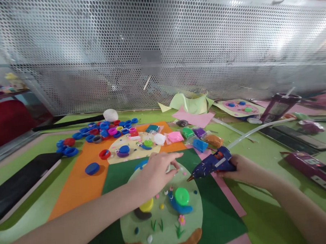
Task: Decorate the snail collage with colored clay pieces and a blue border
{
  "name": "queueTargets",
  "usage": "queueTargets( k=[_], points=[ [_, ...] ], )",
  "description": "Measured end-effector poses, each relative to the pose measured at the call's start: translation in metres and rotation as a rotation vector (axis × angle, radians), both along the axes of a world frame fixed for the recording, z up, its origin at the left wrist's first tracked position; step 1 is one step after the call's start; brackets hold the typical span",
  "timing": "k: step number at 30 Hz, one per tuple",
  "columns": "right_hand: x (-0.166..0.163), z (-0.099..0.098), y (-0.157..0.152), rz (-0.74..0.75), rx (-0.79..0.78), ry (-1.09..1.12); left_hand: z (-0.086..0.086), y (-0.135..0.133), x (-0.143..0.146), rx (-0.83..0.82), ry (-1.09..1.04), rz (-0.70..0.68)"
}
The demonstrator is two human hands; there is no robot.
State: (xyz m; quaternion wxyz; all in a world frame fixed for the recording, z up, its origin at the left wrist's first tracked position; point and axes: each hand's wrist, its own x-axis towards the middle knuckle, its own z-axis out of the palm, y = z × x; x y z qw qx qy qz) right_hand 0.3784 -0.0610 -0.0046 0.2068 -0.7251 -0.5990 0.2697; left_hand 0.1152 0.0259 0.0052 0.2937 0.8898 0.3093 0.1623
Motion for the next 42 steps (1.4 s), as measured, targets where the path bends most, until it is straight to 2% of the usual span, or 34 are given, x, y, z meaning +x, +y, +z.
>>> queueTargets(
  k=[7, 20, 31, 38, 42],
  points=[
    [-0.0001, 0.0018, 0.0002, 0.096, 0.019, -0.075, 0.0109, -0.0088, 0.0037, 0.031, 0.072, -0.028],
    [-0.0010, -0.0008, -0.0007, 0.158, -0.013, -0.162, 0.0033, -0.0093, 0.0046, 0.010, 0.126, -0.048],
    [-0.0040, 0.0066, -0.0036, 0.295, 0.013, -0.120, 0.0039, -0.0090, 0.0058, -0.018, 0.147, -0.041],
    [0.0020, 0.0019, -0.0031, 0.251, -0.017, -0.156, 0.0056, -0.0098, 0.0068, -0.034, 0.121, -0.050],
    [0.0010, 0.0057, -0.0035, 0.222, -0.039, -0.174, 0.0064, -0.0109, 0.0075, -0.073, 0.104, -0.056]
  ],
)
